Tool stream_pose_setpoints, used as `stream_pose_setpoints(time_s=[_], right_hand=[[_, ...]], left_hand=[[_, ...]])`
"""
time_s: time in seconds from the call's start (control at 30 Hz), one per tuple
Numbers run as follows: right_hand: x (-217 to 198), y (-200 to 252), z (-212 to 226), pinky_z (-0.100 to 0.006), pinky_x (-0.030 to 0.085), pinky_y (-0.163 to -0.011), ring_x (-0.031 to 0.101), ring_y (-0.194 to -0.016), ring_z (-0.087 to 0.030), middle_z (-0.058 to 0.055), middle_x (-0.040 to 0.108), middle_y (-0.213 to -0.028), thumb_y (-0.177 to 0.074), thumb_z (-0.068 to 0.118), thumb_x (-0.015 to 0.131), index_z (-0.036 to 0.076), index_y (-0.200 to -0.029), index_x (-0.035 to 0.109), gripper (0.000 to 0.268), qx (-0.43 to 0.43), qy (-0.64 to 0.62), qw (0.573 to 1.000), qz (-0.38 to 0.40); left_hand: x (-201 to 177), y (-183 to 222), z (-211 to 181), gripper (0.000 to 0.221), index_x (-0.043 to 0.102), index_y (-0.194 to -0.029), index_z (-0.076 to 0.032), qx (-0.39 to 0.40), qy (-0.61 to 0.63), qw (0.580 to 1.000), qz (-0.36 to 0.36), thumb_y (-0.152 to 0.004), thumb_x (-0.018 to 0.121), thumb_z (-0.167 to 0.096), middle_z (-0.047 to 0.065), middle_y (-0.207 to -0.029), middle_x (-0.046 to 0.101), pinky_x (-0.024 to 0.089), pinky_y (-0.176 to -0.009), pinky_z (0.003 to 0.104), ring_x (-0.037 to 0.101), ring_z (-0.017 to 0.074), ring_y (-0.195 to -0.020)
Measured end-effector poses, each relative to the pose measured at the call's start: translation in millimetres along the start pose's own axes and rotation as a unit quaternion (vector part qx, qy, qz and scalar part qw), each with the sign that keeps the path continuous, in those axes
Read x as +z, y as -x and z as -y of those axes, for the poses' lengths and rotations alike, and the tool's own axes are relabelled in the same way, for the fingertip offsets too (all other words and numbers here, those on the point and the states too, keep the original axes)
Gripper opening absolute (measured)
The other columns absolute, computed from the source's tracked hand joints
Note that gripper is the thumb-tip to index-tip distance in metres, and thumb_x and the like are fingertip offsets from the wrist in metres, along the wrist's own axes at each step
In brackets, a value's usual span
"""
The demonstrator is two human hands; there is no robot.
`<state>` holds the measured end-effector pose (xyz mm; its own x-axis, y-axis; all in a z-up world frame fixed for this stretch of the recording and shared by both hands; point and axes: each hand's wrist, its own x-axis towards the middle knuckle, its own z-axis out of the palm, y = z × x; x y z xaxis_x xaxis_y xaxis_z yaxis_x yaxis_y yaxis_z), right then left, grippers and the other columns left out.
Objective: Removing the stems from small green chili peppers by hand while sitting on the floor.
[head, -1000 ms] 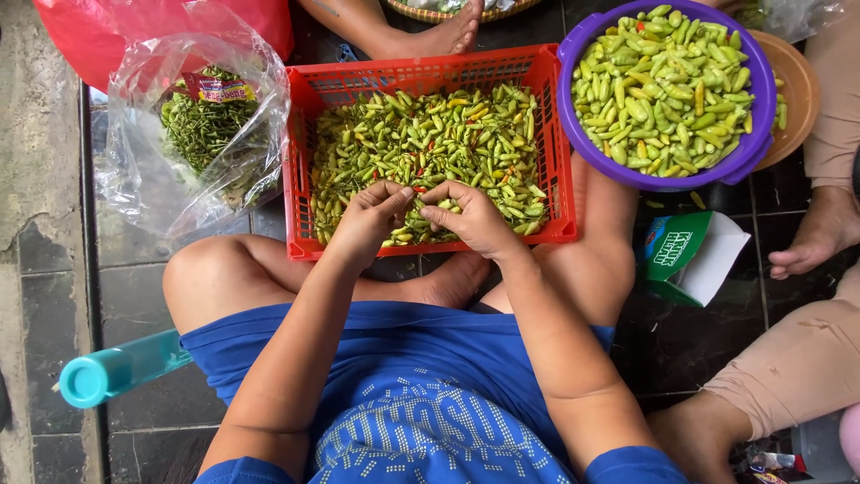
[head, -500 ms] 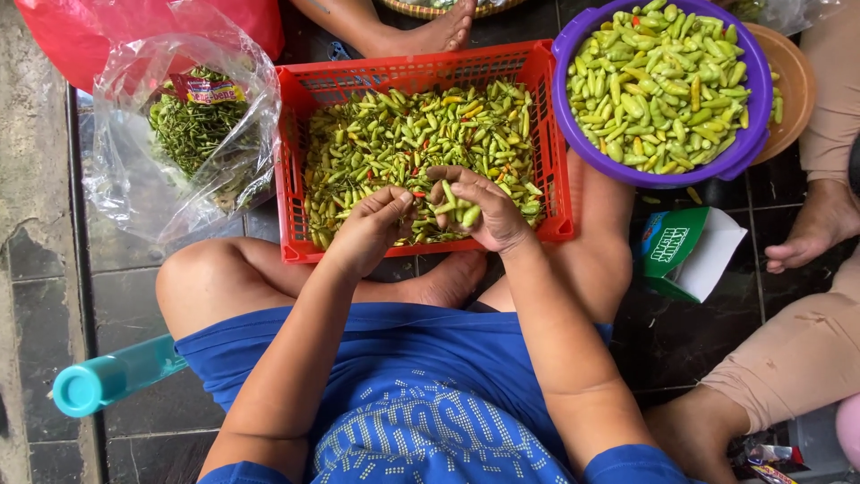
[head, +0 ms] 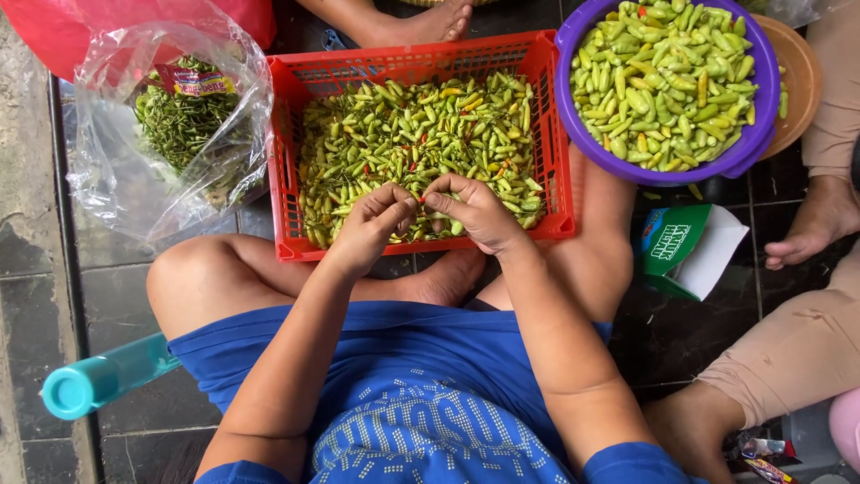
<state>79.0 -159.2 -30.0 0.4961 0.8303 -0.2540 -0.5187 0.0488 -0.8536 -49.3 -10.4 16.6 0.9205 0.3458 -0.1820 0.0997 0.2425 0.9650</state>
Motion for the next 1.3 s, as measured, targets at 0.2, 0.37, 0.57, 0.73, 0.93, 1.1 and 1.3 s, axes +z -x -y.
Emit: stream_pose_setpoints(time_s=[0.2,0.37,0.57,0.73,0.93,1.1,1.3], right_hand=[[6.6,7.6,8.3,-0.021,0.06,-0.058,0.07,-0.065,-0.01,-0.011,0.074,-0.081,-0.098,0.013,0.07,0.003,-0.099,0.068,0.011,0.046,-0.08,0.995,0.041],[7.3,9.4,3.7,-0.023,0.059,-0.056,0.07,-0.062,-0.013,-0.014,0.072,-0.077,-0.096,0.01,0.071,0.0,-0.098,0.069,0.01,0.046,-0.124,0.99,0.059],[5.7,8.8,12.8,-0.023,0.06,-0.061,0.071,-0.069,-0.012,-0.012,0.074,-0.083,-0.098,0.009,0.07,0.0,-0.102,0.069,0.01,0.027,-0.056,0.998,0.021],[4.2,9.4,15.2,-0.023,0.061,-0.063,0.069,-0.074,-0.011,-0.011,0.073,-0.087,-0.099,0.01,0.071,0.0,-0.104,0.069,0.011,-0.003,0.027,1.0,-0.001],[3.5,8.1,10.1,-0.023,0.06,-0.058,0.069,-0.067,-0.012,-0.009,0.071,-0.081,-0.1,0.012,0.069,0.003,-0.103,0.069,0.009,0.005,0.018,1.0,0.008],[3.8,12.1,11.2,-0.021,0.057,-0.056,0.069,-0.064,-0.012,-0.01,0.071,-0.079,-0.099,0.012,0.069,0.003,-0.1,0.068,0.009,0.055,-0.077,0.995,0.028],[-1.3,3.0,6.3,-0.018,0.055,-0.056,0.07,-0.067,-0.009,-0.008,0.073,-0.083,-0.099,0.016,0.069,0.005,-0.103,0.068,0.011,0.08,-0.124,0.989,0.005]], left_hand=[[3.3,4.1,-8.7,0.014,0.067,-0.087,-0.002,0.024,0.013,0.998,0.065,-0.099,0.062,-0.007,0.002,-0.057,0.051,0.036,-0.057,0.022,0.039,0.0064,-0.057],[-1.4,6.4,-4.2,0.012,0.067,-0.089,-0.001,0.042,0.019,0.995,0.085,-0.098,0.063,-0.006,0.004,-0.06,0.052,0.039,-0.06,0.024,0.042,0.01,-0.059],[-1.4,4.4,-6.3,0.011,0.069,-0.094,0.0,0.053,-0.069,0.995,0.044,-0.1,0.063,-0.007,0.005,-0.061,0.056,0.041,-0.061,0.024,0.047,0.0104,-0.061],[-2.0,5.4,-7.2,0.016,0.073,-0.098,0.001,0.027,-0.14,0.99,-0.019,-0.098,0.072,-0.015,0.006,-0.063,0.062,0.042,-0.061,0.023,0.052,0.0099,-0.062],[-4.5,6.7,-2.1,0.017,0.073,-0.103,0.002,-0.005,-0.112,0.993,-0.028,-0.097,0.073,-0.014,0.003,-0.066,0.061,0.044,-0.063,0.021,0.052,0.0082,-0.064],[-3.2,8.1,-5.6,0.013,0.07,-0.102,0.003,0.002,0.001,1.0,0.018,-0.1,0.069,-0.009,0.004,-0.066,0.059,0.045,-0.064,0.023,0.052,0.0089,-0.062],[-3.4,6.1,1.0,0.011,0.065,-0.106,0.003,0.008,0.146,0.988,0.056,-0.102,0.062,-0.007,0.004,-0.064,0.055,0.046,-0.065,0.024,0.052,0.0089,-0.061]])
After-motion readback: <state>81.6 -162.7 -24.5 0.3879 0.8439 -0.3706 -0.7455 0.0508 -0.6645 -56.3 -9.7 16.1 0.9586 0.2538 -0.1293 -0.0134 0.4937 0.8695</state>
